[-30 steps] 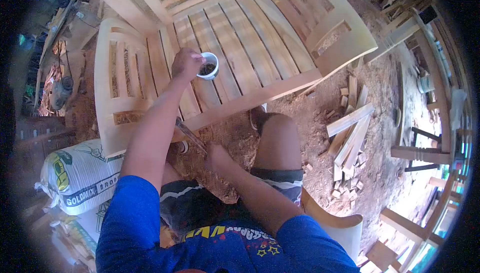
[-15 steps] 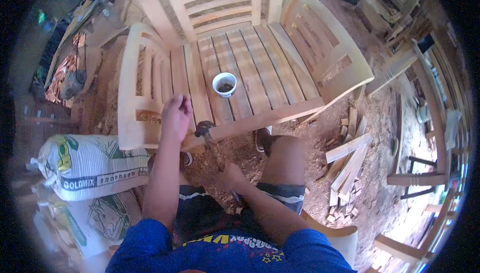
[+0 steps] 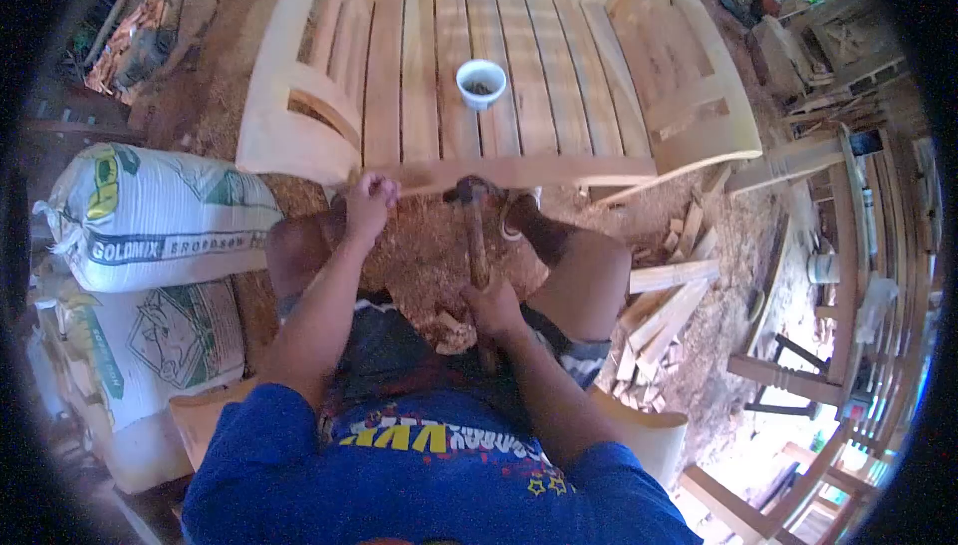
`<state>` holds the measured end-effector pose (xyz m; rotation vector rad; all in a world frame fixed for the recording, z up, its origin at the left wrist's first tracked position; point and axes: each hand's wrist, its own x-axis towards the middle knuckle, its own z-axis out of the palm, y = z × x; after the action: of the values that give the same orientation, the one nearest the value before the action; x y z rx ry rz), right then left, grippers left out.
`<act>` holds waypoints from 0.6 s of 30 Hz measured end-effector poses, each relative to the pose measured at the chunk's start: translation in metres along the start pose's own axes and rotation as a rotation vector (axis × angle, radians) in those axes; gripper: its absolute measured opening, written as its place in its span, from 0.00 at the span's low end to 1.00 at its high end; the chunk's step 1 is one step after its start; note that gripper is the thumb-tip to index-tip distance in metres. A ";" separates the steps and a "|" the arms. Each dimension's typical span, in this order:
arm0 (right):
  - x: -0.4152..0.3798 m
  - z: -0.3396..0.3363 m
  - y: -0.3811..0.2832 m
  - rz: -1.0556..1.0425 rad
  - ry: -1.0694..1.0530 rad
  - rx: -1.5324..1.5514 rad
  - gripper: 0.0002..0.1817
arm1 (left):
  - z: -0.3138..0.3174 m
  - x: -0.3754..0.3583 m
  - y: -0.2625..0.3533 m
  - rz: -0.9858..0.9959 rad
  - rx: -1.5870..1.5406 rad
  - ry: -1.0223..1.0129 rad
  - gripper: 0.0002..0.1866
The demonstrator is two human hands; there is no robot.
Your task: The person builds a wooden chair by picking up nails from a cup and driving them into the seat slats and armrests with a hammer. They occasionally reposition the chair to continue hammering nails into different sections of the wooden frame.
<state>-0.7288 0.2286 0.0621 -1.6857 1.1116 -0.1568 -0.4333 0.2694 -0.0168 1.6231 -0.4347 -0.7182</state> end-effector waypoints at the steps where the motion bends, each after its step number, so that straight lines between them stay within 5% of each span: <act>1: 0.000 -0.011 -0.017 0.075 -0.067 -0.016 0.22 | 0.003 -0.002 -0.003 0.020 0.040 0.019 0.07; 6: 0.018 -0.008 -0.007 0.081 -0.083 0.038 0.20 | 0.015 0.018 0.030 0.221 0.456 0.103 0.09; 12: 0.005 -0.020 -0.054 0.177 -0.105 0.153 0.18 | 0.015 0.063 -0.006 0.273 0.498 0.091 0.09; 18: 0.015 -0.026 -0.069 0.056 -0.095 -0.034 0.21 | 0.014 0.065 -0.003 0.256 0.484 0.056 0.11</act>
<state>-0.6952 0.1999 0.1235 -1.6721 1.0943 -0.0219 -0.3951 0.2178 -0.0338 1.9836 -0.8049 -0.3874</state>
